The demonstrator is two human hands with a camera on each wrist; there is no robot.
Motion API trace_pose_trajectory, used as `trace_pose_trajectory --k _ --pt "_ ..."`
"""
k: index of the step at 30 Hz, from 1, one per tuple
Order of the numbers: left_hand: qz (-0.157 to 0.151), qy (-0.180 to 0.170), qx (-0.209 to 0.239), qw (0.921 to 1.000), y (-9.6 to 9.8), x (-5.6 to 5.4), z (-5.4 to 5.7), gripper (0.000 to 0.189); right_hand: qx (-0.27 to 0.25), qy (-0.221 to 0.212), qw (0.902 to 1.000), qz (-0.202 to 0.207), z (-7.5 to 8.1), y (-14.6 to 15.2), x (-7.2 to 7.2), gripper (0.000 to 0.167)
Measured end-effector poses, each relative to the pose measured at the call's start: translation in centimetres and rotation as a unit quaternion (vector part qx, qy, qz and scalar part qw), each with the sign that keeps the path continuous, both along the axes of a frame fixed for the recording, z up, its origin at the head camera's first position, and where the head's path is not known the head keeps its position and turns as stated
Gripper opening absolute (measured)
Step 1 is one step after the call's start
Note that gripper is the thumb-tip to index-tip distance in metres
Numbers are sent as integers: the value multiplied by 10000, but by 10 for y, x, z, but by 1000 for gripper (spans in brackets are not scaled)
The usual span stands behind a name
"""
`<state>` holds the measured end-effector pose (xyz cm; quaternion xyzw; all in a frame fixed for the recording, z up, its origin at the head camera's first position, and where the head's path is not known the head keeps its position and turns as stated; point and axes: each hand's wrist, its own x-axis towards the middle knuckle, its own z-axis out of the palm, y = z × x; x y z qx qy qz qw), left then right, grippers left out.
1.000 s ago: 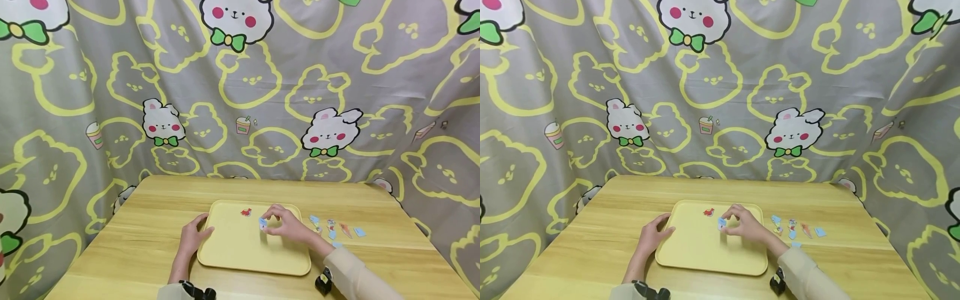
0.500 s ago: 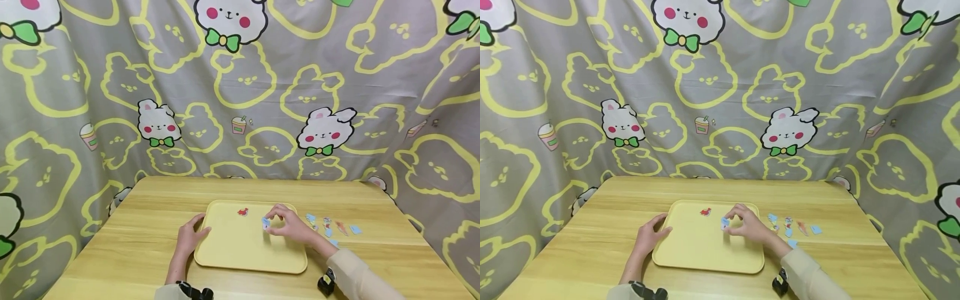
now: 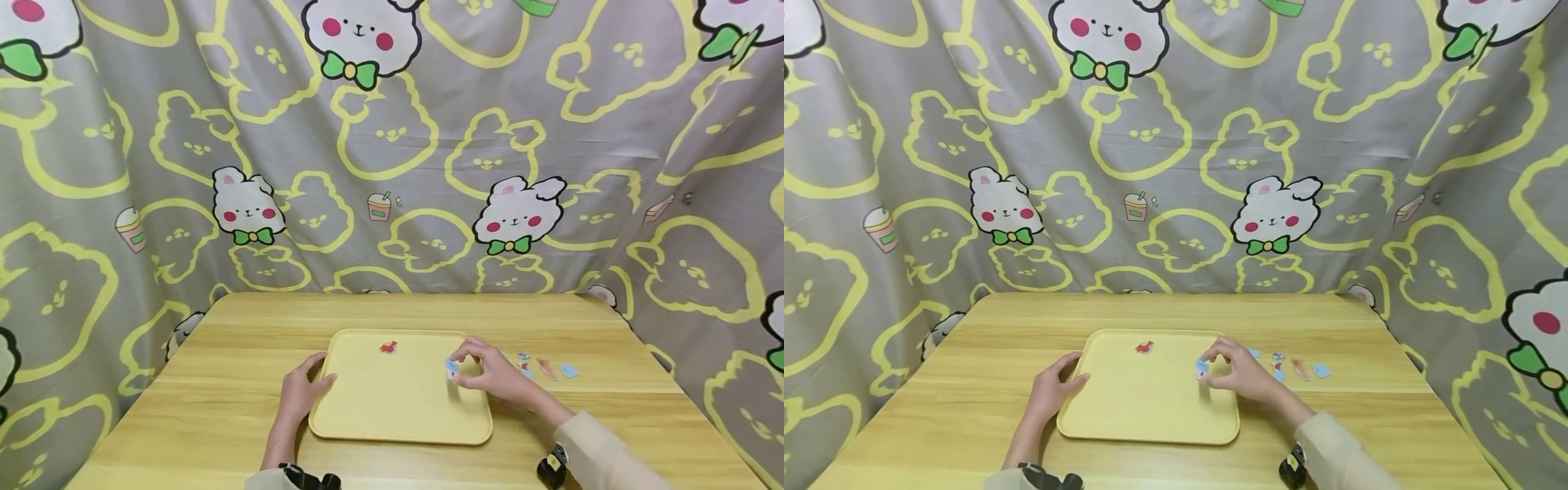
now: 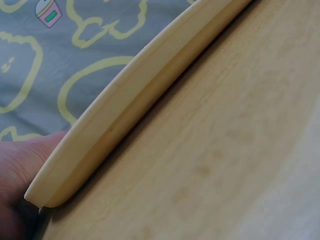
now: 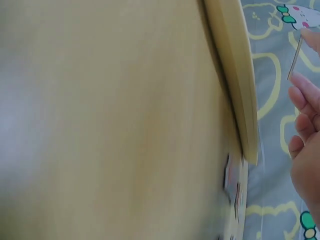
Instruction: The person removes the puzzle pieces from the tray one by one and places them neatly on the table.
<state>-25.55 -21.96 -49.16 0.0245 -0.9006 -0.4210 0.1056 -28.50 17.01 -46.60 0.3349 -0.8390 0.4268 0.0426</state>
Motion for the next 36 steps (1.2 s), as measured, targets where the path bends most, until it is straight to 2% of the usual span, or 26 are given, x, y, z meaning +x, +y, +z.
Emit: trace_pose_trajectory --k 8,12,17,24,36 --pt "12 82 -43 10000 0 1 0 49 174 197 9994 -236 -3 27 6 26" --pt "11 -6 23 10000 0 2 0 50 174 38 9993 -316 -3 40 10 28" --pt "-9 -7 -80 10000 -1 2 1 49 372 -8 9975 -608 -4 56 15 29" --pt "-33 -51 -93 9999 -2 3 3 51 172 289 9985 -438 -7 75 18 26" --pt "-21 -20 -30 10000 -2 1 2 51 374 533 9955 -696 -8 108 29 28"
